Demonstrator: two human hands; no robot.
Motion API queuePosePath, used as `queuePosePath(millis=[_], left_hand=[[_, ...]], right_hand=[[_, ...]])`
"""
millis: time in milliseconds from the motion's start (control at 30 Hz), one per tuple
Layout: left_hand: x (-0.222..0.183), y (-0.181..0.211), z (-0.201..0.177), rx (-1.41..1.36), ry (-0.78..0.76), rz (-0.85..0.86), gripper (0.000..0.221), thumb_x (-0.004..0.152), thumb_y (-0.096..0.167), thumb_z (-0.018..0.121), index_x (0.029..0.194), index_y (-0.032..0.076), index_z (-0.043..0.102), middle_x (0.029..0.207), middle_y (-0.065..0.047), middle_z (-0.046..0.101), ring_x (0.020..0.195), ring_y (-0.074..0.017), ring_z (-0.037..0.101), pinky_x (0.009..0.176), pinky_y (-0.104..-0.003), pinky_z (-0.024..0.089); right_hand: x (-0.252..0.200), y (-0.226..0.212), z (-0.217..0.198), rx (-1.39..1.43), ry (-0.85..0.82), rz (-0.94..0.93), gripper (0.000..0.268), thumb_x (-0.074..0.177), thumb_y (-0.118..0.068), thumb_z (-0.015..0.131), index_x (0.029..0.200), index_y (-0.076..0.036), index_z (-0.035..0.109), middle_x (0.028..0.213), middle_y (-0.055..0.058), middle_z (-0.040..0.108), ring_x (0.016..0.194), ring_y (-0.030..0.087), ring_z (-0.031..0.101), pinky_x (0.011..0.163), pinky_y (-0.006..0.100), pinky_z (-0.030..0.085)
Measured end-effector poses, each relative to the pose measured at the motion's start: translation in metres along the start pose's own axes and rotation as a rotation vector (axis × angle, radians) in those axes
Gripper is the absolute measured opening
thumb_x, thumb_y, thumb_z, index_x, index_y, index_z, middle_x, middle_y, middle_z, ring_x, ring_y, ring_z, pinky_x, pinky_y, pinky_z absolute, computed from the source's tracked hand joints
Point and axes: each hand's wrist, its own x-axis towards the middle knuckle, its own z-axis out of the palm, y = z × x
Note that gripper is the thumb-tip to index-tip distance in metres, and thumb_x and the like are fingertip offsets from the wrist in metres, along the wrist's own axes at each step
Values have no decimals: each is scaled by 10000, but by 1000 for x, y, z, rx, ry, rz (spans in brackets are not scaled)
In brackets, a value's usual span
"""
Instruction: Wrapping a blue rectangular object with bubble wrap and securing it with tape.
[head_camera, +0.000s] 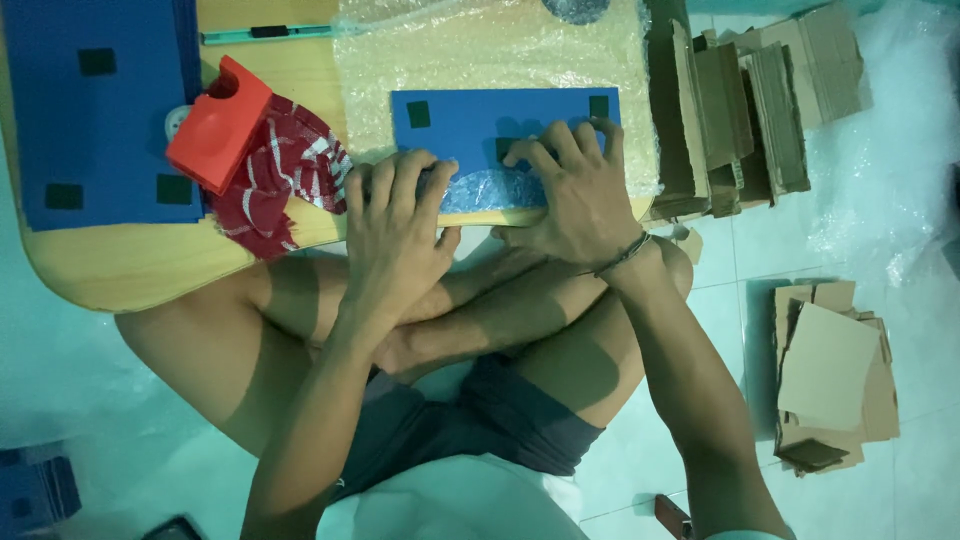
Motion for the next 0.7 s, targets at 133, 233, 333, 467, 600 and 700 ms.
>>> queuePosePath(millis=[133,233,333,467,600,700], left_hand=[[-2,0,1,-8,-8,-5,706,671,231,967,1300,128,664,1246,-100,564,1196,-300,501,1010,-501,364],[-1,1,-1,-2,6,-7,697,681,231,958,1305,137,662,1249,-102,564,1203,-302,503,1005,-510,367],[0,0,-2,11,7,-1,675,691,241,951,1297,138,672,1245,-101,571,1203,-297,504,1012,-503,365],[-2,0,0,15,17,9,659,700,239,943,1291,132,674,1232,-100,576,1179,-292,508,1007,-490,367],[0,0,-1,11,27,12,682,668,244,958,1281,133,680,1232,-105,582,1175,-296,516,998,-493,379],[-2,-1,1,-6,35,21,660,697,237,947,1287,129,670,1229,-108,579,1168,-303,521,985,-499,375]], right_hand=[[0,3,3,-10,-19,-5,872,539,-616,897,1283,-290,579,1122,66,493,1098,363,528,1109,674,241],[1,0,2,-39,-4,8,912,491,-635,895,1271,-268,594,1123,59,513,1097,334,526,1114,655,240],[1,1,3,-43,18,2,941,485,-645,895,1290,-265,589,1117,53,510,1089,320,519,1113,640,252],[-1,-3,-2,-66,112,-42,964,479,-644,907,1288,-211,612,1098,61,504,1037,308,506,1099,600,270],[0,-3,2,-114,53,2,918,507,-670,866,1247,-205,585,1089,62,508,1063,325,538,1102,627,290],[0,1,8,-108,55,3,946,451,-690,863,1274,-296,612,1088,32,499,1056,312,530,1109,641,286]])
